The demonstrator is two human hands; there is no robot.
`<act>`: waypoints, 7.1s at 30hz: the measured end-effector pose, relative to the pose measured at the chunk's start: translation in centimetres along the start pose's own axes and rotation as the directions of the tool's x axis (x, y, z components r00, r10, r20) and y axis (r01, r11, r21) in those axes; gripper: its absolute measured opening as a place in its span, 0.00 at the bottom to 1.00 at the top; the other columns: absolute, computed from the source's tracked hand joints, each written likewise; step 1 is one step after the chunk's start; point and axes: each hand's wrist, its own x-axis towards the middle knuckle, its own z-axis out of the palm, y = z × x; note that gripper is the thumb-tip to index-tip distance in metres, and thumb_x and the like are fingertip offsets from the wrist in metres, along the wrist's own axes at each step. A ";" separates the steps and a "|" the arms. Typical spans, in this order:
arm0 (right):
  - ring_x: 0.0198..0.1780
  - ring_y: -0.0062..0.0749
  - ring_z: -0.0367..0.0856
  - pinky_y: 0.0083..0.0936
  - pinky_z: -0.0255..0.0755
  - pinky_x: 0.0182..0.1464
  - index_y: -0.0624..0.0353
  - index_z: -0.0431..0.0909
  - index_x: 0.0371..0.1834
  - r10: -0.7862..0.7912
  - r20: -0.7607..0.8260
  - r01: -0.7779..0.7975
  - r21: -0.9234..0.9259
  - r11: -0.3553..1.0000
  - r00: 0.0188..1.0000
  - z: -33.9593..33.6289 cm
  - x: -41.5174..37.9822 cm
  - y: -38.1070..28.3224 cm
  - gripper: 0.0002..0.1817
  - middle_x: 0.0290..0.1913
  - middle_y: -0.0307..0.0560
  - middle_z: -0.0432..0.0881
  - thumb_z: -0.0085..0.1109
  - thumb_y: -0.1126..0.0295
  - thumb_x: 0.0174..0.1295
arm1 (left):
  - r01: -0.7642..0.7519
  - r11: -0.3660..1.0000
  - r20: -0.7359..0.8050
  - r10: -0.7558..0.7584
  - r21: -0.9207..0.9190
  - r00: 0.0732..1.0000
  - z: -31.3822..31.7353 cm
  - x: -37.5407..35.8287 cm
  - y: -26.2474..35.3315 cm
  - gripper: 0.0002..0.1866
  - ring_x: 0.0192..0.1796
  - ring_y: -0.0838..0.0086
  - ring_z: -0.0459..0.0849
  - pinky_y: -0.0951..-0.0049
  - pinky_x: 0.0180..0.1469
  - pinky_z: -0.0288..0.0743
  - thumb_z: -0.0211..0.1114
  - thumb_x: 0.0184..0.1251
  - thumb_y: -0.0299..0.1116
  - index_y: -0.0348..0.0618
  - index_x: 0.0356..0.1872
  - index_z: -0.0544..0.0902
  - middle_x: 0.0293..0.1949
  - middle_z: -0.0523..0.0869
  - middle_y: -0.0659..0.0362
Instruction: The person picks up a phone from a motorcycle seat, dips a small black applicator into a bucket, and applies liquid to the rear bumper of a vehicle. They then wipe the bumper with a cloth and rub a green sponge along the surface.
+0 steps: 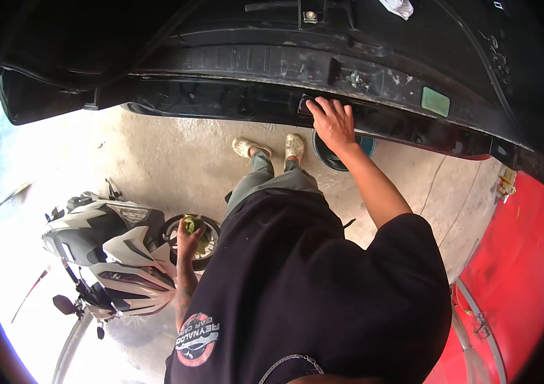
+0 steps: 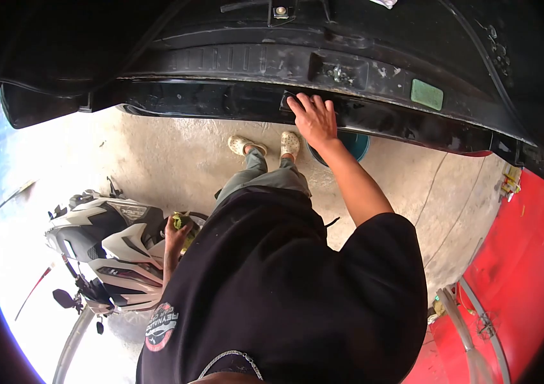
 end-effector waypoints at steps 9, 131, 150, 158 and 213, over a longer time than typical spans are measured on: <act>0.53 0.36 0.78 0.41 0.67 0.51 0.44 0.79 0.64 -0.031 0.035 0.029 0.060 0.998 0.999 3.0 4.2 -5.3 0.25 0.59 0.35 0.80 0.60 0.69 0.61 | -0.083 0.972 0.031 0.078 0.218 0.996 0.9 0.8 1.5 0.27 0.48 0.63 0.88 0.64 0.52 0.82 0.78 0.57 0.34 0.39 0.57 0.78 0.47 0.88 0.51; 0.55 0.38 0.79 0.43 0.70 0.51 0.41 0.82 0.61 -0.177 0.058 0.177 0.006 0.984 0.982 4.2 4.8 -9.6 0.21 0.60 0.36 0.80 0.66 0.67 0.63 | 0.102 0.980 -0.052 -0.094 0.169 0.994 1.6 -1.2 -2.4 0.35 0.62 0.47 0.82 0.56 0.66 0.77 0.78 0.51 0.45 0.39 0.60 0.79 0.57 0.83 0.39; 0.57 0.38 0.80 0.44 0.72 0.53 0.40 0.81 0.63 -0.115 0.047 0.115 -0.003 0.993 0.992 5.4 5.3 -10.4 0.23 0.61 0.35 0.80 0.67 0.67 0.63 | 0.073 0.979 -0.129 -0.049 0.188 0.990 2.4 -1.2 -2.6 0.29 0.55 0.50 0.86 0.57 0.58 0.80 0.79 0.51 0.43 0.38 0.52 0.81 0.48 0.87 0.42; 0.54 0.37 0.80 0.42 0.69 0.49 0.41 0.81 0.62 -0.116 -0.008 0.116 -0.027 0.993 0.993 4.8 7.1 -10.4 0.23 0.59 0.35 0.80 0.70 0.65 0.62 | 0.077 0.976 -0.087 -0.060 0.203 0.994 2.4 -1.4 -2.5 0.31 0.57 0.50 0.85 0.56 0.61 0.79 0.79 0.51 0.44 0.39 0.54 0.81 0.52 0.86 0.42; 0.54 0.39 0.80 0.41 0.69 0.51 0.43 0.82 0.62 -0.184 -0.010 0.184 -0.011 0.983 0.983 4.6 6.7 -9.0 0.23 0.60 0.38 0.81 0.68 0.67 0.62 | 0.088 0.972 -0.085 -0.071 0.216 0.994 2.9 -1.0 -3.1 0.31 0.58 0.49 0.85 0.56 0.61 0.79 0.78 0.51 0.45 0.40 0.55 0.81 0.53 0.85 0.42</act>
